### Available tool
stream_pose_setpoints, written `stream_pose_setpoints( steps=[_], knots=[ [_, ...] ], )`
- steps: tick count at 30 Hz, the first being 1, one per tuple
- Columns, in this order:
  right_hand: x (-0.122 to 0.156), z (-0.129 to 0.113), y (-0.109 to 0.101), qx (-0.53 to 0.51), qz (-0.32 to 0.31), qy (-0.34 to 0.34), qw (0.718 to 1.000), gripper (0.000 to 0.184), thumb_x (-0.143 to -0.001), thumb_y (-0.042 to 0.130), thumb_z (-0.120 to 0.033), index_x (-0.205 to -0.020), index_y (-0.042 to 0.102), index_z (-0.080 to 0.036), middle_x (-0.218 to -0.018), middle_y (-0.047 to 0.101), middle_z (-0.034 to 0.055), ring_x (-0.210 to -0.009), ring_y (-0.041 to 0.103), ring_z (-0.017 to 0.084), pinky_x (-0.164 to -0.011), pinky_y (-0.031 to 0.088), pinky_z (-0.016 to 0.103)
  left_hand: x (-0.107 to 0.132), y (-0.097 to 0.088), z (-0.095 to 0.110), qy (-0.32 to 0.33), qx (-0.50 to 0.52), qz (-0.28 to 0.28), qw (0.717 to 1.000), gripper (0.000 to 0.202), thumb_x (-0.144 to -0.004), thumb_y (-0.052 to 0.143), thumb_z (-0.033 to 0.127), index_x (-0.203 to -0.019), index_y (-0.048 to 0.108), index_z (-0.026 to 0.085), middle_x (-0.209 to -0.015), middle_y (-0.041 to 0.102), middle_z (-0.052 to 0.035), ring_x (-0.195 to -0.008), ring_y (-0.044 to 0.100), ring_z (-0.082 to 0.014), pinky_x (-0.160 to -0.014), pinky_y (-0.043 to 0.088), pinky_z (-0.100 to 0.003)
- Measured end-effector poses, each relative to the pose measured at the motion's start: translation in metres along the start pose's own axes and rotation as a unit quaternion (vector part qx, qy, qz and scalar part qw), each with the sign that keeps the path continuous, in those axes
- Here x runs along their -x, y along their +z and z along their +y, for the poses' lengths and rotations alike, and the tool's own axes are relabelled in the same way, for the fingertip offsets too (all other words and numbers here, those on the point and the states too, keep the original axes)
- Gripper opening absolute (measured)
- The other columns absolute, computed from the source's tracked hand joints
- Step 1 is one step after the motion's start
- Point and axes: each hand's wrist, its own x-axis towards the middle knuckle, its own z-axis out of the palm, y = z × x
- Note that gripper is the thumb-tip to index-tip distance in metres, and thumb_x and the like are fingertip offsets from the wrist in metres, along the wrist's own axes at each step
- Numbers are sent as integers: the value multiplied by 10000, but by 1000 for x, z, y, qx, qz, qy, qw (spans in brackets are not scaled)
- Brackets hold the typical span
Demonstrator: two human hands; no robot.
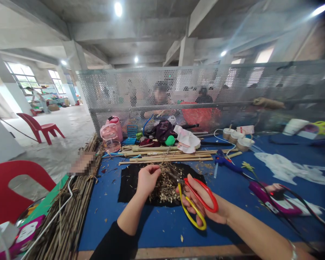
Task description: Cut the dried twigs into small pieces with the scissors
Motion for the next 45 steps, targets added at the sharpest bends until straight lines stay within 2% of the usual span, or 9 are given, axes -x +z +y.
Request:
stream_pose_setpoints(
  steps=[8, 17, 19, 24, 27, 32, 37, 43, 45],
  knots=[
    [-14, 1, 3, -7, 36, -6, 999, 562, -809, 272, -687, -940, 515, -198, -541, 445, -43, -380, 423, 74, -287, 380, 156, 1, 1, -4, 2, -32, -46, 998, 170, -657, 661, 276, -766, 719, 160, -703, 686, -58, -612, 573, -143, -583, 418, -231],
    [-22, 7, 2, -27, 99, 4, 995, 438, -833, 397, -595, -871, 522, -177, -481, 346, -87, -299, 237, 14, -238, 216, 87, 1, 1, -2, -14, -46, -53, 997, 181, -667, 646, 274, -785, 703, 149, -646, 659, -42, -554, 557, -123, -543, 416, -222],
    [-18, 7, 3, -27, 97, 1, 995, 471, -819, 387, -628, -878, 522, -181, -490, 357, -82, -305, 254, 18, -240, 250, 94, 1, 1, -2, -18, -36, -48, 998, 184, -669, 643, 272, -795, 697, 149, -641, 652, -38, -549, 555, -120, -536, 417, -221],
    [-7, 6, 10, -37, 23, 23, 999, 613, -744, 305, -756, -960, 505, -218, -563, 457, -43, -408, 446, 83, -295, 415, 178, 1, 3, -1, -30, -5, -33, 999, 196, -680, 635, 291, -798, 673, 139, -589, 611, -15, -486, 503, -97, -478, 385, -207],
    [-7, 5, 14, -42, 22, 7, 999, 628, -735, 302, -766, -981, 499, -223, -574, 468, -43, -417, 459, 86, -318, 445, 198, 2, 4, 2, -30, 7, -46, 998, 182, -678, 637, 287, -778, 666, 138, -567, 598, -7, -478, 499, -92, -479, 382, -203],
    [-16, 6, 16, -46, 55, -17, 997, 595, -759, 316, -737, -944, 518, -209, -521, 406, -65, -346, 371, 50, -267, 342, 135, 5, 5, 2, -32, -11, -90, 995, 162, -682, 628, 274, -756, 661, 134, -534, 584, -2, -453, 477, -84, -457, 357, -197],
    [-21, 9, 12, -54, 96, -17, 994, 524, -774, 397, -683, -886, 530, -188, -498, 356, -77, -325, 286, 24, -244, 250, 95, 4, 4, -1, -27, -39, -85, 995, 181, -681, 625, 287, -759, 669, 129, -539, 591, -4, -461, 479, -87, -460, 357, -198],
    [-11, 10, 12, -58, 38, -4, 998, 601, -749, 330, -740, -956, 522, -210, -562, 453, -35, -425, 449, 93, -314, 419, 189, 0, 1, -4, 3, -47, -13, 999, 224, -682, 633, 317, -793, 689, 130, -628, 649, -37, -546, 541, -113, -525, 404, -210],
    [-8, 10, 13, -57, 27, -1, 998, 630, -732, 317, -761, -978, 512, -215, -594, 486, -21, -461, 486, 111, -351, 467, 232, 0, 1, -3, 7, -47, -11, 999, 224, -680, 635, 320, -792, 689, 134, -638, 652, -38, -551, 543, -115, -530, 405, -211]
  ],
)
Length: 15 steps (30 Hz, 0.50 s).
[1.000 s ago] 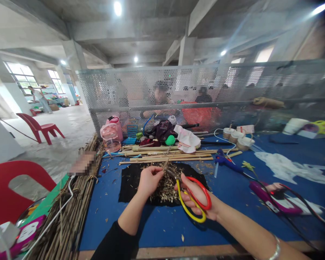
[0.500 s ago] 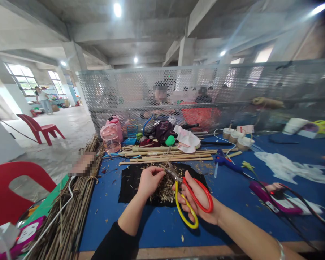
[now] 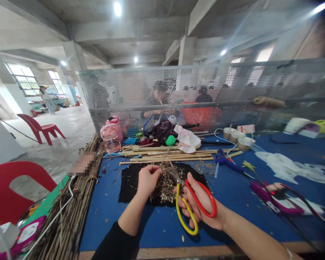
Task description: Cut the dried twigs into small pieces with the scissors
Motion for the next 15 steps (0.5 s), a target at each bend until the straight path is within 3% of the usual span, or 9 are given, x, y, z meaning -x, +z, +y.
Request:
stream_pose_setpoints(
  steps=[4, 7, 11, 15],
  knots=[
    [-3, -1, 3, -5, -3, -15, 1000, 624, -739, 312, -755, -986, 504, -216, -592, 491, -23, -451, 483, 109, -353, 475, 240, 3, 3, 4, -11, 1, -43, 999, 203, -680, 629, 303, -785, 684, 138, -593, 628, -19, -498, 511, -99, -500, 387, -207],
    [-9, -1, 3, -8, 17, -21, 1000, 584, -762, 326, -726, -955, 518, -209, -541, 438, -44, -388, 419, 81, -291, 395, 174, 6, 4, 6, -26, -4, -72, 997, 180, -675, 624, 278, -766, 679, 132, -564, 611, -9, -473, 492, -92, -482, 377, -205],
    [-14, 3, 1, -10, 50, -17, 999, 547, -777, 362, -696, -913, 533, -194, -516, 391, -61, -341, 333, 39, -260, 298, 112, 6, 3, 4, -12, -36, -60, 997, 180, -676, 620, 282, -765, 692, 142, -596, 634, -21, -509, 522, -106, -510, 395, -213],
    [-8, 3, 4, -12, 31, -18, 999, 568, -751, 372, -722, -951, 522, -212, -539, 425, -53, -377, 390, 63, -279, 357, 146, 4, 2, 1, 0, -29, -38, 999, 190, -690, 611, 299, -782, 694, 154, -632, 651, -30, -547, 550, -117, -538, 413, -218]
  ],
)
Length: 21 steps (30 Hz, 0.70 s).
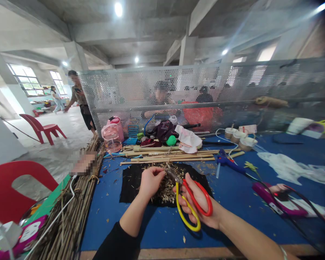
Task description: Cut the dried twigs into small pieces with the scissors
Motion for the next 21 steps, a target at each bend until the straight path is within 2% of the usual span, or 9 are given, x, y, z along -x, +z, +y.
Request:
stream_pose_setpoints(
  steps=[5, 9, 14, 21],
  knots=[
    [5, -2, 5, -7, -35, -5, 999, 598, -744, 340, -743, -983, 511, -223, -570, 456, -42, -427, 456, 91, -315, 414, 183, 0, 2, 1, -18, 26, -17, 999, 180, -682, 618, 295, -758, 675, 142, -582, 625, -18, -496, 519, -102, -491, 392, -209],
    [-2, -2, 5, -13, -17, -7, 1000, 531, -771, 380, -694, -961, 518, -218, -531, 409, -63, -358, 371, 54, -271, 336, 137, 3, 2, 7, -36, 31, -42, 998, 162, -676, 618, 273, -735, 663, 129, -559, 612, -12, -477, 508, -95, -481, 381, -206],
    [-3, -2, 5, -6, 23, -3, 1000, 505, -788, 404, -661, -917, 528, -189, -506, 379, -71, -330, 299, 28, -247, 249, 99, 2, 2, 6, -22, 3, -30, 999, 166, -673, 621, 280, -728, 677, 133, -581, 629, -20, -506, 518, -102, -508, 388, -211],
    [3, 1, 5, -4, -33, -15, 999, 561, -767, 348, -714, -979, 513, -221, -580, 466, -43, -426, 456, 83, -331, 414, 182, -2, 0, -1, -17, 26, 5, 1000, 211, -662, 642, 325, -748, 692, 138, -655, 657, -38, -560, 531, -109, -524, 391, -208]
  ],
)
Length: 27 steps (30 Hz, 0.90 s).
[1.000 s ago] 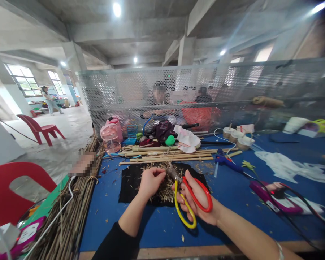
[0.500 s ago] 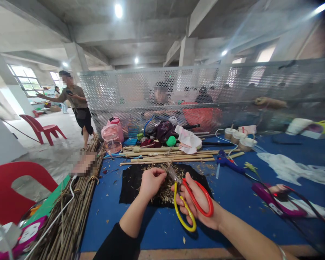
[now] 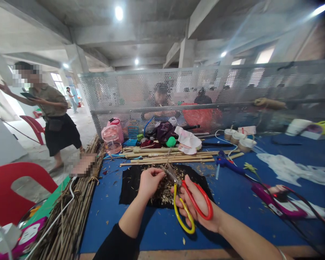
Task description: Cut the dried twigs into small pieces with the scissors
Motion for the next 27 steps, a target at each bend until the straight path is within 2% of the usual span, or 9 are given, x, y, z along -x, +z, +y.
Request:
stream_pose_setpoints(
  steps=[4, 11, 14, 17, 20, 24, 27],
  knots=[
    [-4, 1, 1, -6, 3, -13, 1000, 551, -772, 357, -705, -963, 515, -213, -562, 447, -52, -396, 419, 67, -309, 377, 161, 2, 1, 3, -35, 31, -33, 998, 196, -644, 663, 305, -722, 676, 126, -563, 617, -17, -465, 473, -81, -459, 341, -196],
    [-7, 0, 6, 7, 64, 3, 998, 495, -786, 404, -665, -900, 515, -195, -501, 374, -78, -323, 299, 27, -246, 260, 102, 4, 4, 4, -61, 66, -52, 995, 183, -619, 698, 296, -686, 664, 129, -525, 604, -7, -432, 464, -71, -430, 323, -185],
    [-7, 0, 6, 10, 76, 3, 997, 478, -788, 424, -650, -896, 515, -194, -506, 373, -77, -329, 300, 24, -246, 254, 96, 3, 4, 5, -80, 128, -52, 987, 232, -604, 722, 287, -761, 657, 129, -518, 585, 9, -427, 467, -64, -421, 324, -172],
    [-6, 0, 3, -2, 64, -8, 998, 460, -799, 428, -632, -922, 521, -199, -523, 383, -73, -346, 324, 30, -256, 285, 105, 1, -1, 10, -115, 263, -33, 957, 396, -583, 753, 267, -936, 625, 140, -568, 581, 28, -464, 507, -57, -461, 383, -163],
    [-3, 0, 1, -9, 44, -32, 998, 455, -804, 428, -625, -957, 528, -209, -546, 397, -66, -367, 346, 36, -270, 305, 111, -4, -10, 15, -137, 356, 0, 924, 379, -558, 780, 235, -886, 624, 129, -634, 596, 14, -542, 562, -58, -539, 450, -163],
    [5, 2, -1, -18, 9, -63, 998, 501, -781, 424, -658, -991, 529, -216, -574, 404, -54, -407, 369, 52, -292, 330, 125, -9, -20, 17, -156, 389, 47, 907, 297, -553, 788, 219, -779, 620, 126, -707, 634, -11, -578, 588, -59, -525, 461, -141],
    [9, 4, -4, -30, -25, -67, 997, 522, -761, 450, -666, -1034, 514, -226, -598, 415, -46, -431, 380, 58, -306, 349, 128, -11, -21, 16, -150, 391, 73, 905, 267, -572, 780, 224, -748, 606, 126, -665, 624, -1, -550, 582, -53, -484, 450, -123]
  ],
)
